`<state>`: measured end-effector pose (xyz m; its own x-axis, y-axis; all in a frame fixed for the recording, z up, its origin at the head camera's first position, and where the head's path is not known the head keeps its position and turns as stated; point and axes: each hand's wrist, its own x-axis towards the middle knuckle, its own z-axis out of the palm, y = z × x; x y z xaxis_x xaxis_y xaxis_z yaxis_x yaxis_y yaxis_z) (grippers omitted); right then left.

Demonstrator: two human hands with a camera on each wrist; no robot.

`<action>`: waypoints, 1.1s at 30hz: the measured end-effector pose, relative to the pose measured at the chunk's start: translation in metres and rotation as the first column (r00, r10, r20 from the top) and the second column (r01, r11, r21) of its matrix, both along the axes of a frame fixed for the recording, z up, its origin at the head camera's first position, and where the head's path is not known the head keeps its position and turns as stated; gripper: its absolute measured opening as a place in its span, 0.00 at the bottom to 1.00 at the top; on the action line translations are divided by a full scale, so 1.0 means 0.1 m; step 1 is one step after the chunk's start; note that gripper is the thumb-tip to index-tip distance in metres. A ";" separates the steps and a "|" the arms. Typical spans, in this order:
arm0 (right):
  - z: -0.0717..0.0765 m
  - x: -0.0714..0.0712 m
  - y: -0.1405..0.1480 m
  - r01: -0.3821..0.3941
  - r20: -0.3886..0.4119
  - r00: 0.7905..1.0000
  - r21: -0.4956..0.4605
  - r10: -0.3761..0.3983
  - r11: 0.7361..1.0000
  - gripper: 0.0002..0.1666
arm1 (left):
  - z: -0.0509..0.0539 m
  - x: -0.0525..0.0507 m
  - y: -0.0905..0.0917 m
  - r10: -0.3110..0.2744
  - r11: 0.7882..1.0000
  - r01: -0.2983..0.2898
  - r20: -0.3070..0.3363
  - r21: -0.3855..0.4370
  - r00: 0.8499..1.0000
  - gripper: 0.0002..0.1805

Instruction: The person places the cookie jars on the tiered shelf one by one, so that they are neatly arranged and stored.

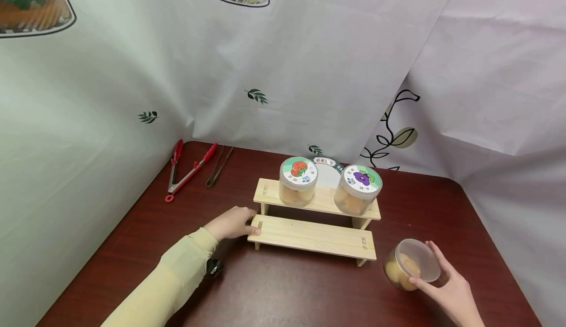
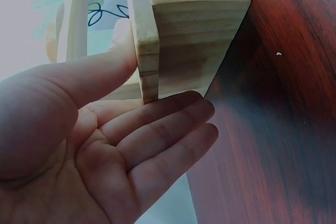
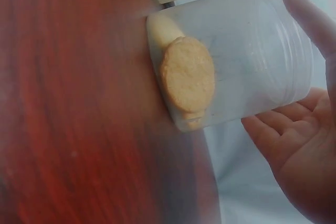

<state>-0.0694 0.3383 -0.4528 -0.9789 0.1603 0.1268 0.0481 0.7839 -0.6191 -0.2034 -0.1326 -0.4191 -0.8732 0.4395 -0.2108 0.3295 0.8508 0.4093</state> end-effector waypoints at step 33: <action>0.03 -0.02 -0.04 0.092 0.013 0.996 -0.100 -0.091 0.991 0.49 | 0.00 0.01 0.00 0.002 1.000 -0.001 0.007 -0.002 1.000 0.16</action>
